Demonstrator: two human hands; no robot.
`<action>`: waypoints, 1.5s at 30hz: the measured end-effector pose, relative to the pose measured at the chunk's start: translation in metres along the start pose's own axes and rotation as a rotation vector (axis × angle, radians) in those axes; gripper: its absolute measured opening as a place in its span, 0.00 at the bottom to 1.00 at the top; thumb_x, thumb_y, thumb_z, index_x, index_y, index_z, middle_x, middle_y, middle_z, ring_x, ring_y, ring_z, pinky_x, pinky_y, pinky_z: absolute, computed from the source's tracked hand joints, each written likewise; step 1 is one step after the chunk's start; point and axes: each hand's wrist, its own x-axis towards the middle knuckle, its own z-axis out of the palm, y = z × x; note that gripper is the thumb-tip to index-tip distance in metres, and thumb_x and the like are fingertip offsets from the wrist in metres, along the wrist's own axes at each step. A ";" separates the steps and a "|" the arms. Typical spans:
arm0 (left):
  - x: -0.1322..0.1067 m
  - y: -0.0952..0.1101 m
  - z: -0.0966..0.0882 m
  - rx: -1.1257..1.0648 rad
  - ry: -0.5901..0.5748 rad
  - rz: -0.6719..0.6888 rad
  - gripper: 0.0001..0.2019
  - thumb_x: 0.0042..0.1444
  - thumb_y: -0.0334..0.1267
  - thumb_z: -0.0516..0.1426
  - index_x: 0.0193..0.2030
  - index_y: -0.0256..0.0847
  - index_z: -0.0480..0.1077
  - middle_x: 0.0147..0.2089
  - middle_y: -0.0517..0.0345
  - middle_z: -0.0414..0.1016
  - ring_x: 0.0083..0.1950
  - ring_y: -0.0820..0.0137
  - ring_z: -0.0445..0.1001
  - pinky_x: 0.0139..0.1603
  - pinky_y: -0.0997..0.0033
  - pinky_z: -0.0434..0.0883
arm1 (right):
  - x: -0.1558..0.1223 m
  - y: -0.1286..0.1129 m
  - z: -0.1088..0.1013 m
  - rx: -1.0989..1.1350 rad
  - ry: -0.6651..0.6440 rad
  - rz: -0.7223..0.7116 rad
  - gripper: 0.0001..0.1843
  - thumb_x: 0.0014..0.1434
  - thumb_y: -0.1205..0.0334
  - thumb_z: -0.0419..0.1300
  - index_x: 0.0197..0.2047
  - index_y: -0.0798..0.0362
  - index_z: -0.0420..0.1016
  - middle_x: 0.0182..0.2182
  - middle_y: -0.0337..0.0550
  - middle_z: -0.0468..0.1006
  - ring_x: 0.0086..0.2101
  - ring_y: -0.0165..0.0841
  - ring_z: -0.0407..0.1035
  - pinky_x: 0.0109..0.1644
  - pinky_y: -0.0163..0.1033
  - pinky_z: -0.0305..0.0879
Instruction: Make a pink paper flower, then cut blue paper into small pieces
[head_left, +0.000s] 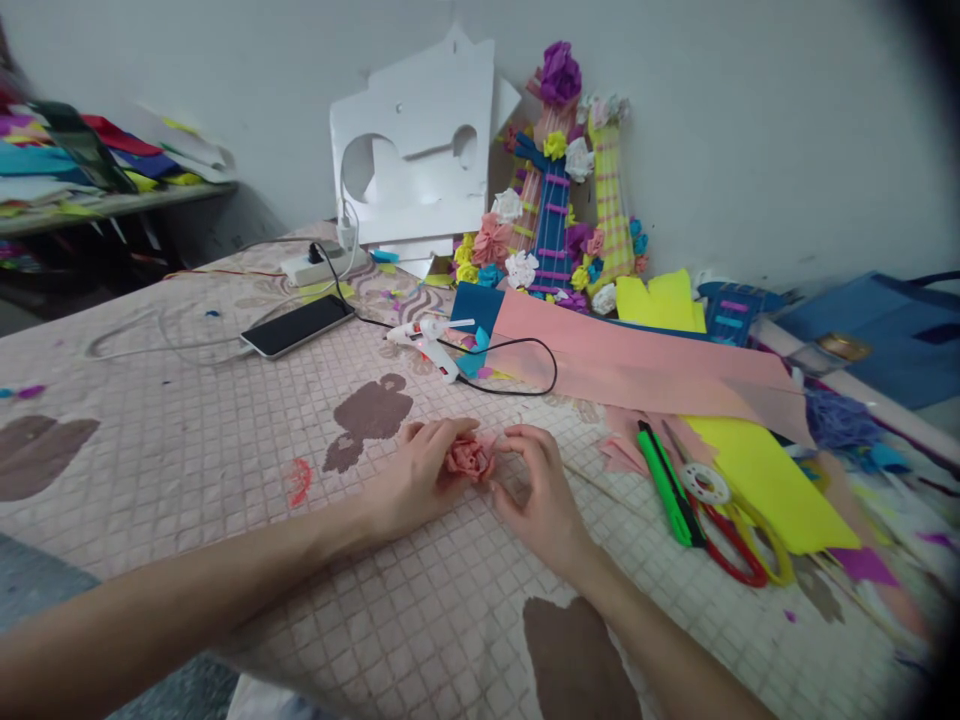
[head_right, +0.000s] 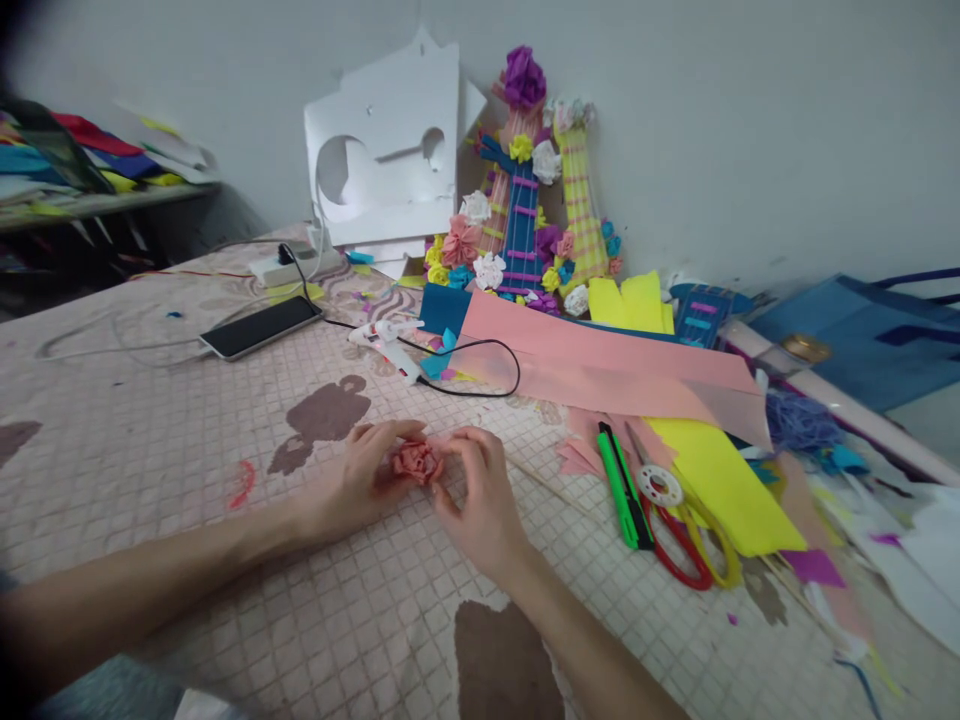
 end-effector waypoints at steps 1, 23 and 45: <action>0.000 0.001 0.000 -0.002 0.000 -0.002 0.25 0.52 0.30 0.57 0.57 0.44 0.57 0.51 0.52 0.72 0.54 0.60 0.71 0.55 0.56 0.61 | 0.000 0.001 0.002 0.004 -0.006 0.002 0.22 0.51 0.72 0.56 0.49 0.47 0.61 0.49 0.49 0.63 0.53 0.42 0.59 0.57 0.54 0.61; 0.002 0.003 0.001 -0.016 0.005 0.004 0.24 0.52 0.28 0.56 0.55 0.43 0.57 0.51 0.53 0.72 0.54 0.61 0.70 0.54 0.58 0.61 | 0.000 0.001 0.012 -0.014 -0.032 -0.003 0.27 0.52 0.72 0.57 0.54 0.47 0.59 0.52 0.50 0.60 0.55 0.43 0.57 0.59 0.55 0.59; 0.001 -0.002 0.003 0.000 0.032 0.017 0.25 0.52 0.29 0.57 0.56 0.43 0.57 0.52 0.52 0.71 0.54 0.60 0.70 0.54 0.56 0.62 | -0.002 0.004 0.012 0.024 -0.019 -0.015 0.26 0.53 0.69 0.58 0.55 0.49 0.59 0.53 0.50 0.61 0.55 0.42 0.57 0.60 0.54 0.58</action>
